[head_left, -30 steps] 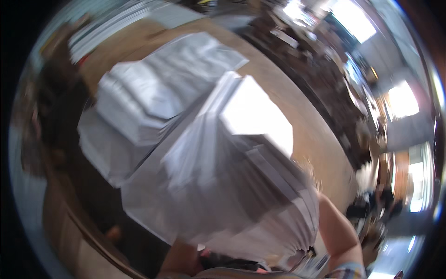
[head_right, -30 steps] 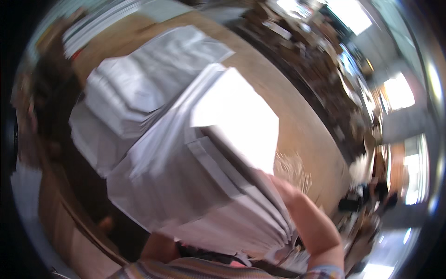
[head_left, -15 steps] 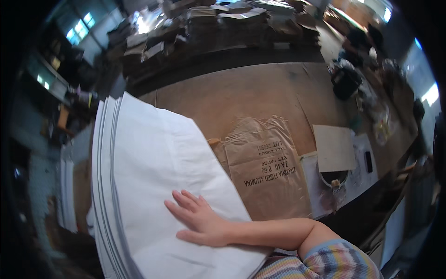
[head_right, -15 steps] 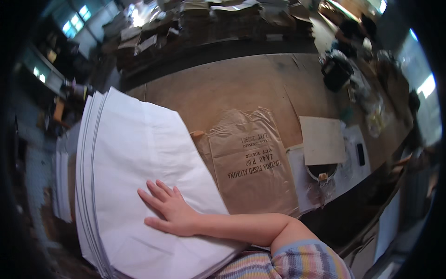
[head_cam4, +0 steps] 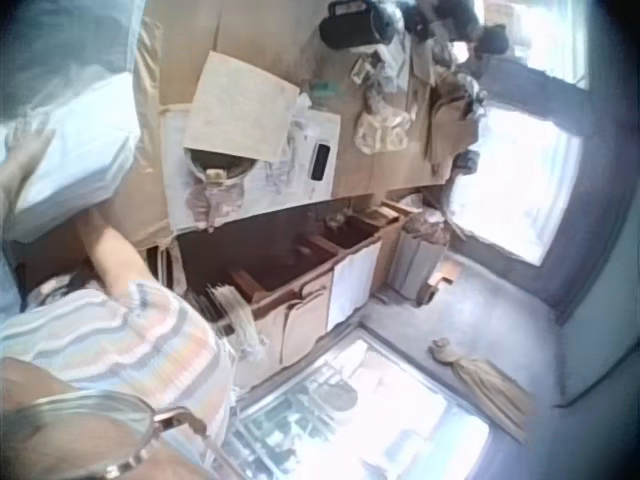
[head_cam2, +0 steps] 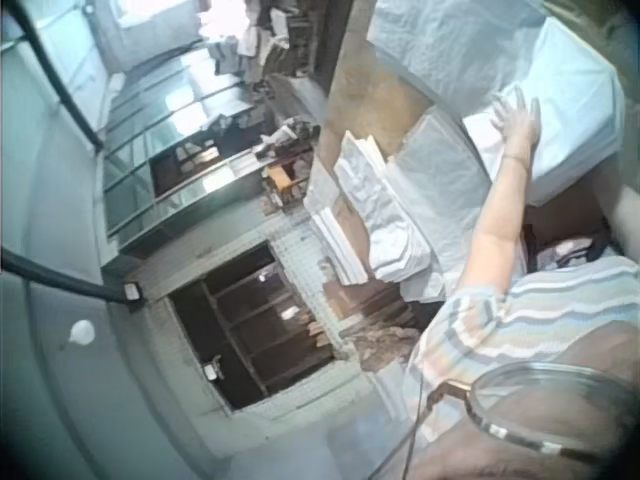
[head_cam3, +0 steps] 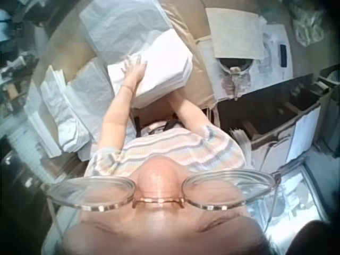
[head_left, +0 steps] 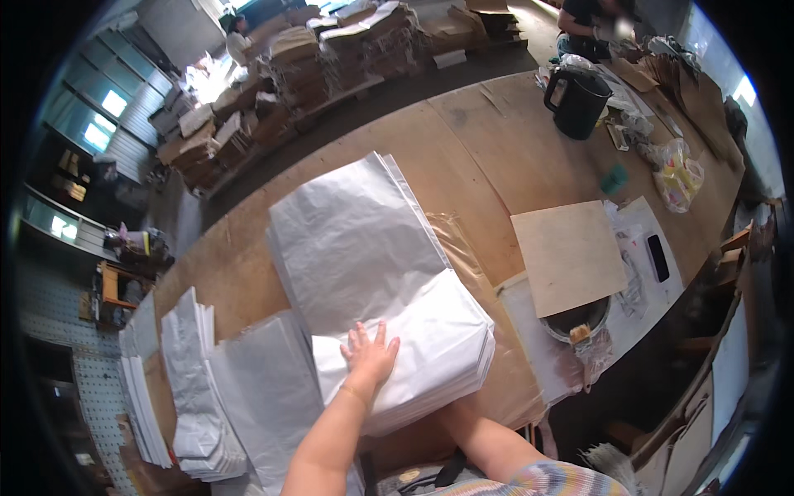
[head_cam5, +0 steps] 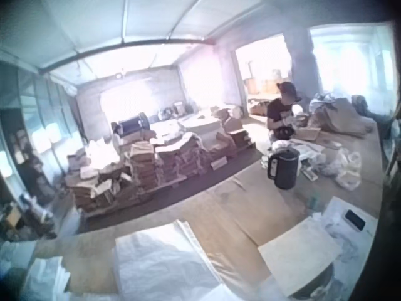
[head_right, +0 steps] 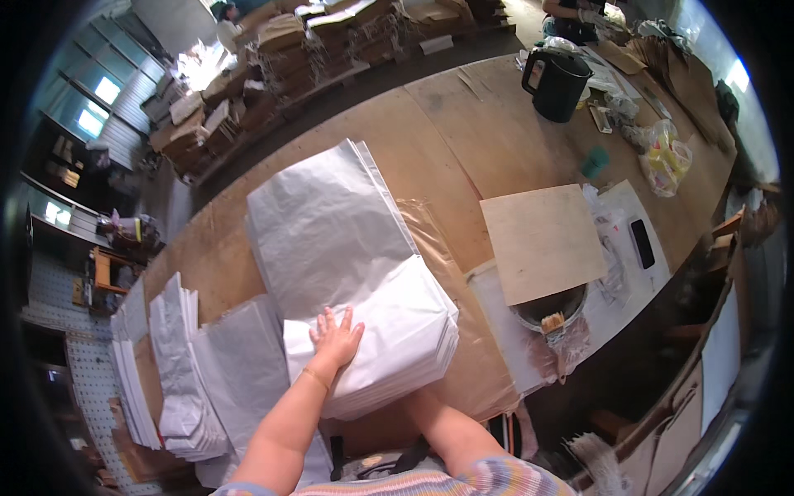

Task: The person folds a brown paper sheet inside a white sheet, then stacks the folded items with others on the table. The person repeatedly picks up stacks, aligns them, and places them back down.

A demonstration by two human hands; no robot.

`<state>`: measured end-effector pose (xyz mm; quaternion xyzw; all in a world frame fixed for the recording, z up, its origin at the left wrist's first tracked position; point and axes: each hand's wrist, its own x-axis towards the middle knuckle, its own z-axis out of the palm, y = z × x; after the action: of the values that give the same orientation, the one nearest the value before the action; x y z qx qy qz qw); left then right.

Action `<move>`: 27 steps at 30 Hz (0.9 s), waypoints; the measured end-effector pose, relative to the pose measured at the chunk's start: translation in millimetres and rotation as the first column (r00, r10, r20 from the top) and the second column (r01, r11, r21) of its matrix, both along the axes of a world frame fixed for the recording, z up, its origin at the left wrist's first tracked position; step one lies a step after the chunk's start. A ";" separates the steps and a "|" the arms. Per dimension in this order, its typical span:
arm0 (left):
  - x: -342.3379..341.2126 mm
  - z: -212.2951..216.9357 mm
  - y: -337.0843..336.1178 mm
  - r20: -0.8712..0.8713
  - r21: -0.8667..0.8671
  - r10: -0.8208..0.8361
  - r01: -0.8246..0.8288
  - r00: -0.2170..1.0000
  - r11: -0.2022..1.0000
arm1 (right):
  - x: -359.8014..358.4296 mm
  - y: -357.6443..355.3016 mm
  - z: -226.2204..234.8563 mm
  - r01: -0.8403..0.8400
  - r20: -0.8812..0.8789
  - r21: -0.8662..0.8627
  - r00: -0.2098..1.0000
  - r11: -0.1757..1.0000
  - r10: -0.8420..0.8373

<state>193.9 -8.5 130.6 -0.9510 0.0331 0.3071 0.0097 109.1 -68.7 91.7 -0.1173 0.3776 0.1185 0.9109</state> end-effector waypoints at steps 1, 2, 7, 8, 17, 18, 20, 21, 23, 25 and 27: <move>1.4 -5.7 0.2 -0.022 -0.025 0.024 -0.024 0.999 0.999 | -16.9 -18.5 -7.0 0.017 -0.064 -0.017 0.998 1.000 -0.018; -1.4 -6.8 2.0 0.008 -0.083 -0.009 0.010 1.000 0.997 | -39.6 -41.7 -9.7 0.029 -0.140 -0.059 0.989 0.998 -0.037; -36.8 3.1 77.4 0.203 -0.137 0.076 -0.049 0.976 0.989 | -127.6 -225.4 -94.0 -0.455 -0.224 -0.643 0.881 0.616 0.416; -42.8 -0.3 106.0 0.311 -0.209 0.196 -0.135 0.930 0.969 | -86.8 -225.5 -40.1 -0.421 -0.359 -0.860 0.901 0.288 0.245; -66.5 -2.3 140.2 -0.687 -0.650 0.588 -0.723 0.427 -0.234 | 93.8 -183.3 42.9 -0.488 -0.623 -0.750 0.294 -0.447 0.725; -73.9 -1.4 143.0 -0.657 -0.677 0.592 -0.710 0.466 -0.192 | 85.1 -178.7 33.3 -0.445 -0.578 -0.799 0.383 -0.404 0.721; -82.7 -11.4 143.0 -0.541 -0.748 0.639 -0.660 0.547 -0.068 | 60.0 -172.4 10.1 -0.340 -0.467 -0.883 0.551 -0.325 0.691; -84.3 -15.9 141.0 -0.415 -0.783 0.670 -0.617 0.615 0.081 | 52.0 -169.4 8.2 -0.369 -0.489 -0.871 0.569 -0.325 0.662; -84.3 -13.4 134.4 0.033 -0.695 0.694 -0.483 0.719 0.533 | 48.2 -166.2 6.3 -0.150 -0.590 -0.712 0.657 -0.686 0.469; -76.8 8.4 120.0 0.403 -0.379 0.450 -0.302 0.797 0.875 | 42.2 -150.2 11.7 0.159 -0.520 -0.410 0.768 -0.898 0.373; -68.8 32.5 101.1 0.477 -0.149 0.131 -0.068 0.869 0.987 | 27.0 -95.1 33.7 0.217 -0.602 -0.625 0.477 -0.750 0.640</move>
<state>125.1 92.6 163.1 -0.9967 0.0000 0.0564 -0.0588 136.1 -163.8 125.4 -0.9768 -0.0996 0.0877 0.1680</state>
